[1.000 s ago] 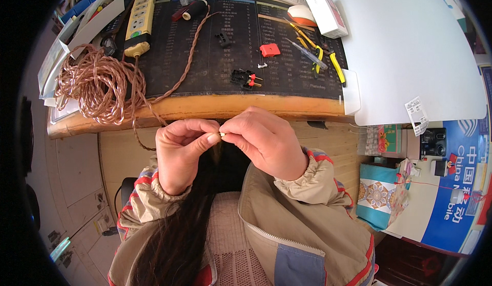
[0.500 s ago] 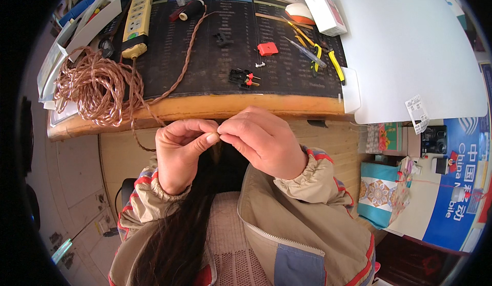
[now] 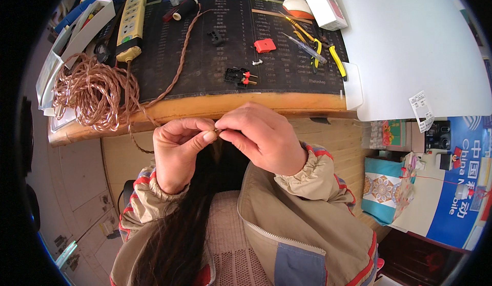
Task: The person assembles a small electrical connector by inserting wires into a black plastic housing and securing them with red locking clips. They handle the wires and clips by hand, occasionally using a small screwdriver to tighten or adjust components. The task is performed on a cluttered workbench with tools and parts visible.
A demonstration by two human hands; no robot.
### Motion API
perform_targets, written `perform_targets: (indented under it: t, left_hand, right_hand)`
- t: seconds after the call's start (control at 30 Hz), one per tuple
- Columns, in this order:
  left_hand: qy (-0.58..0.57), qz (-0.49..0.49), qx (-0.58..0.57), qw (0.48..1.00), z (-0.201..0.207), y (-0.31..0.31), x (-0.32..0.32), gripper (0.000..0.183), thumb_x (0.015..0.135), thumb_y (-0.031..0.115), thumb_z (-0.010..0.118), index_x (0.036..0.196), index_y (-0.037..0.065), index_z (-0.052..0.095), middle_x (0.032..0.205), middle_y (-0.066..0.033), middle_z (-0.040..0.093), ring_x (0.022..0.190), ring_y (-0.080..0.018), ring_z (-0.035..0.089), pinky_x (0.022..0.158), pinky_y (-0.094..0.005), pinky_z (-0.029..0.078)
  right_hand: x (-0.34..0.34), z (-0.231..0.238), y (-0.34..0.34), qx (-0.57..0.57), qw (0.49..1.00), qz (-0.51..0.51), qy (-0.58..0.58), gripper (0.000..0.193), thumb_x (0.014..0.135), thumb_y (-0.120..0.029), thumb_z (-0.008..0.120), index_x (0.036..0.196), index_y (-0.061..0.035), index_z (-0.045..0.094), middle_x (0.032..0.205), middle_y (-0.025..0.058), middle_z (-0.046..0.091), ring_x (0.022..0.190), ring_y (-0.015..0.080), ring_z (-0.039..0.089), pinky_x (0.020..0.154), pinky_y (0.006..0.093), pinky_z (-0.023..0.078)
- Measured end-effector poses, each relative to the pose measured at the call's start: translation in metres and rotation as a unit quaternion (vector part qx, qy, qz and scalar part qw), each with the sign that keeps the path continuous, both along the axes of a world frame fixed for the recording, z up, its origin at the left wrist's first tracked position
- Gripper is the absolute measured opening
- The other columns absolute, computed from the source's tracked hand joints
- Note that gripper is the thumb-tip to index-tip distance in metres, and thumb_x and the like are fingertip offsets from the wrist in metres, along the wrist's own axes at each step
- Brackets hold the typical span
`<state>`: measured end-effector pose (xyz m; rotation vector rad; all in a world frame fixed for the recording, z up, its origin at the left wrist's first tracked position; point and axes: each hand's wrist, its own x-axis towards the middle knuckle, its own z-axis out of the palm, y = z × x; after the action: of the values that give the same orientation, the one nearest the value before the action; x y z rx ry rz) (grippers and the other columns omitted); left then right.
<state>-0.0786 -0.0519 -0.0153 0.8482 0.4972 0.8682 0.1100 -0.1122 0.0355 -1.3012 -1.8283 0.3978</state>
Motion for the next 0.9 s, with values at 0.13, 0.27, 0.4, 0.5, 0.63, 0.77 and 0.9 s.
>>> perform_targets:
  t: [0.13,0.27,0.4,0.5,0.63,0.77,0.9]
  left_hand:
    - [0.02,0.01,0.018,1.0,0.002,-0.001,0.003,0.013,0.091,-0.006,0.075,0.104,-0.007,0.074,0.099,-0.0076,0.076,0.091,-0.0121,0.07,0.087,-0.0261,0.059]
    - [0.084,0.04,0.108,0.99,0.008,-0.002,0.004,0.013,0.089,-0.008,0.076,0.102,-0.007,0.072,0.102,-0.0096,0.074,0.094,-0.014,0.068,0.086,-0.0283,0.057]
    - [0.108,0.045,0.267,0.956,0.008,0.009,0.008,0.021,0.083,-0.01,0.079,0.102,-0.006,0.071,0.103,-0.0124,0.073,0.096,-0.0219,0.068,0.085,-0.0334,0.055]
    - [0.099,0.049,0.312,0.944,0.006,0.015,0.015,0.023,0.081,-0.008,0.082,0.101,-0.005,0.071,0.102,-0.0143,0.073,0.094,-0.0249,0.069,0.084,-0.0338,0.055]
    - [0.11,0.04,0.322,0.94,0.007,0.021,0.023,0.02,0.082,-0.007,0.082,0.099,-0.005,0.071,0.101,-0.015,0.073,0.093,-0.0249,0.069,0.081,-0.0342,0.055]
    - [0.135,0.051,0.358,0.923,0.009,0.025,0.034,0.018,0.081,-0.008,0.081,0.097,-0.004,0.072,0.1,-0.0139,0.072,0.09,-0.0242,0.068,0.078,-0.0335,0.055]
    - [0.163,0.063,0.412,0.894,0.012,0.033,0.044,0.021,0.078,-0.011,0.08,0.096,-0.004,0.073,0.096,-0.0126,0.071,0.087,-0.0242,0.067,0.077,-0.0332,0.054]
  right_hand:
    - [0.003,-0.005,0.003,0.009,1.0,0.0,-0.018,0.025,0.083,-0.004,0.081,0.105,-0.0031,0.068,0.094,0.0091,0.069,0.081,0.0269,0.067,0.07,0.0357,0.054]
    - [0.001,-0.008,0.0,-0.037,0.999,-0.031,0.014,0.016,0.089,-0.003,0.078,0.102,-0.0009,0.069,0.09,0.0079,0.069,0.077,0.0191,0.065,0.067,0.0302,0.052]
    - [0.001,-0.013,-0.006,-0.156,0.966,-0.051,0.201,0.012,0.096,-0.006,0.074,0.103,0.001,0.067,0.092,0.003,0.068,0.078,0.0096,0.063,0.068,0.0247,0.051]
    - [0.005,-0.02,-0.008,-0.231,0.893,-0.029,0.385,0.013,0.1,-0.008,0.07,0.107,0.0016,0.065,0.097,0.0013,0.067,0.083,0.0073,0.064,0.072,0.0228,0.052]
    - [0.012,-0.028,-0.004,-0.232,0.864,-0.001,0.447,0.017,0.102,-0.012,0.069,0.112,0.0013,0.065,0.095,0.0014,0.069,0.086,0.0056,0.065,0.074,0.0213,0.052]
    - [0.021,-0.033,-0.002,-0.232,0.85,-0.004,0.473,0.016,0.103,-0.011,0.067,0.112,0.0015,0.065,0.095,0.0016,0.069,0.087,0.0061,0.066,0.074,0.0217,0.053]
    - [0.028,-0.038,0.002,-0.237,0.834,-0.003,0.498,0.015,0.103,-0.011,0.067,0.111,0.0016,0.065,0.095,0.0017,0.069,0.086,0.0063,0.066,0.074,0.022,0.053]
